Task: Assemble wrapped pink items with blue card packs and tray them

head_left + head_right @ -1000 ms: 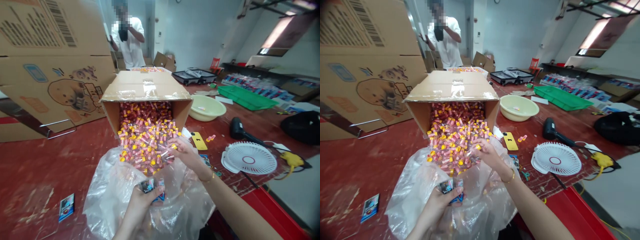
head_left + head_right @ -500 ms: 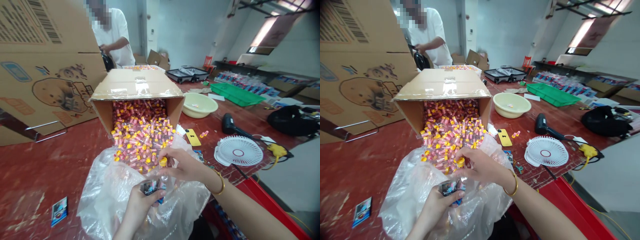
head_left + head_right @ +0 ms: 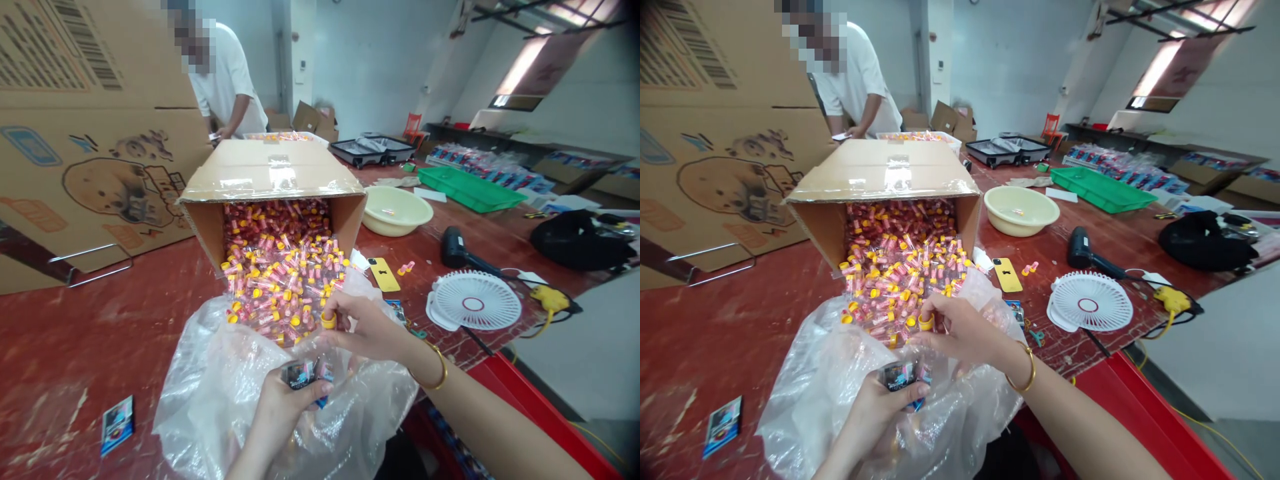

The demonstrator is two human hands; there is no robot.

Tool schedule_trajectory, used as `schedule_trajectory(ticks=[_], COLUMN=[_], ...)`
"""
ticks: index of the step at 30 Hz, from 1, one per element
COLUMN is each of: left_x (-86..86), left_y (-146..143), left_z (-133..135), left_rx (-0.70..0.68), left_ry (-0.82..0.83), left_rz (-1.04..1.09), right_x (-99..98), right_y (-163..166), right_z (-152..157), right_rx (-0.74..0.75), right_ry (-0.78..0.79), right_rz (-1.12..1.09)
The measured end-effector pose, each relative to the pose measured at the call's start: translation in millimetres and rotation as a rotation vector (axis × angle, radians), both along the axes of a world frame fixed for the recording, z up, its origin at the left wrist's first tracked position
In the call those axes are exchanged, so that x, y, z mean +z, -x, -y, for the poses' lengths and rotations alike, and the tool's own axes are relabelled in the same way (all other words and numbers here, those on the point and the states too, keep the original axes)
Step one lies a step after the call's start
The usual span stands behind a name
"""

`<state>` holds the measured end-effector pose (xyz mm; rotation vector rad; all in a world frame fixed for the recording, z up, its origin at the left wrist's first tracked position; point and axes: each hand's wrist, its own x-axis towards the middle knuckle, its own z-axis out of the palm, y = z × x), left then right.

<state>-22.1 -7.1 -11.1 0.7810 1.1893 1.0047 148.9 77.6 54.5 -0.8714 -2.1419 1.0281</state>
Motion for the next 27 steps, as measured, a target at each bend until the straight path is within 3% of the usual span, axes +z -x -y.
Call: schedule_trajectory(ticks=[6, 11, 14, 16, 19, 21, 27], left_x=[-2.6, 0.9, 5.8, 8.7, 11.8, 13.1, 12.4], left_y=[-2.5, -7.9, -13.8, -18.2, -23.7, -25.5, -20.4], left_z=[-1.4, -0.2, -2.5, -5.8, -11.2, -13.5, -10.6], left_rx=[-0.008, 0.065, 0.096, 0.117, 0.135, 0.135, 0.042], left_ry=[0.012, 0.108, 0.186, 0.230, 0.257, 0.258, 0.125], left_rz=[-0.011, 0.169, 0.312, 0.390, 0.459, 0.453, 0.307], right_x=[-12.1, -42.3, -58.3, -64.2, -67.2, -67.8, -73.0], right_y=[9.0, 18.0, 17.2, 15.4, 15.0, 16.9, 20.2], right_z=[0.8, 7.4, 19.9, 31.4, 48.0, 55.5, 59.9], right_rx=[0.015, -0.142, -0.165, -0.101, -0.047, -0.097, -0.182], right_ry=[0.093, 0.481, 0.605, 0.565, 0.380, 0.282, 0.196], right_rz=[-0.002, -0.383, -0.524, -0.525, -0.447, -0.385, -0.335])
